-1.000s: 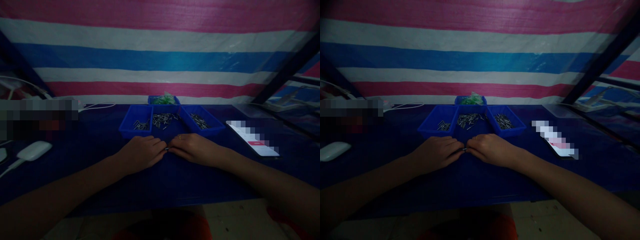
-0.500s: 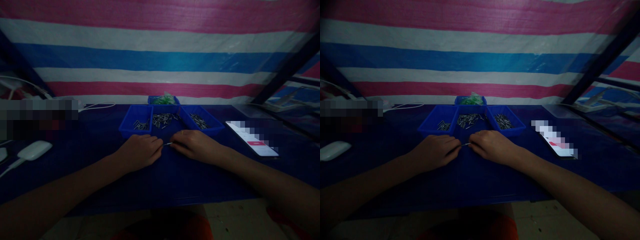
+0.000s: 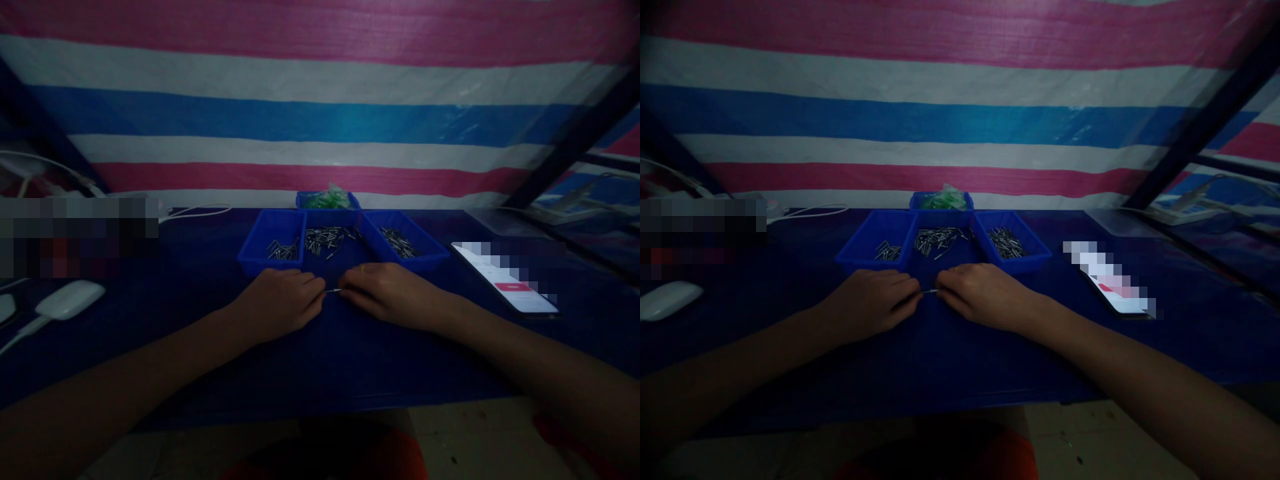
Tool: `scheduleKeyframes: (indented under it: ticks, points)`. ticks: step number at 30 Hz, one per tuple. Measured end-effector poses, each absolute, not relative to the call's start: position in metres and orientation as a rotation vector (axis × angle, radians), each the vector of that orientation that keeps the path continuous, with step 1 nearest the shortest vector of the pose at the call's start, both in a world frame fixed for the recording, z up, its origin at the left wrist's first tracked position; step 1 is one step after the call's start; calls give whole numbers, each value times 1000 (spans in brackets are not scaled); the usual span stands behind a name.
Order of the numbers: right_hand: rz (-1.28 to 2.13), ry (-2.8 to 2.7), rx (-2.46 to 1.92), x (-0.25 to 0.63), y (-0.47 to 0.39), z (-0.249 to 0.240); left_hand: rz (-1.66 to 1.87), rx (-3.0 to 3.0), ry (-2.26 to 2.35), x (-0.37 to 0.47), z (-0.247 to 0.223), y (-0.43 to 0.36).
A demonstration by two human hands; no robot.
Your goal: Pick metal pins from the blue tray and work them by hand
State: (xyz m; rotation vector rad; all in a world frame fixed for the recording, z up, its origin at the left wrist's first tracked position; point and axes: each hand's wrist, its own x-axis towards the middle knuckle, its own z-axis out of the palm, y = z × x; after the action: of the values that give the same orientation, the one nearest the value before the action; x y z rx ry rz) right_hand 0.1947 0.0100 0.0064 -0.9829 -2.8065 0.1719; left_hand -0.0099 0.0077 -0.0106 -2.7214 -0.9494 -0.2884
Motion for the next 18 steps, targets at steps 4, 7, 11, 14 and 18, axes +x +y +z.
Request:
scheduleKeyframes:
  ticks: [4,7,11,14,18]
  points:
    - [179,-2813,-993,195,11,6,-287,-2725,-961,-9,-10,6]
    - [186,-2804,-1008,195,11,6,-279,-2729,-977,-8,-9,6]
    - [162,-2806,-1001,196,11,5,-279,-2738,-966,-8,-8,6]
    - [157,-2810,-991,195,11,4,-284,-2744,-971,-8,-8,6]
    - [162,-2810,-995,195,11,4,-277,-2740,-974,-9,-9,6]
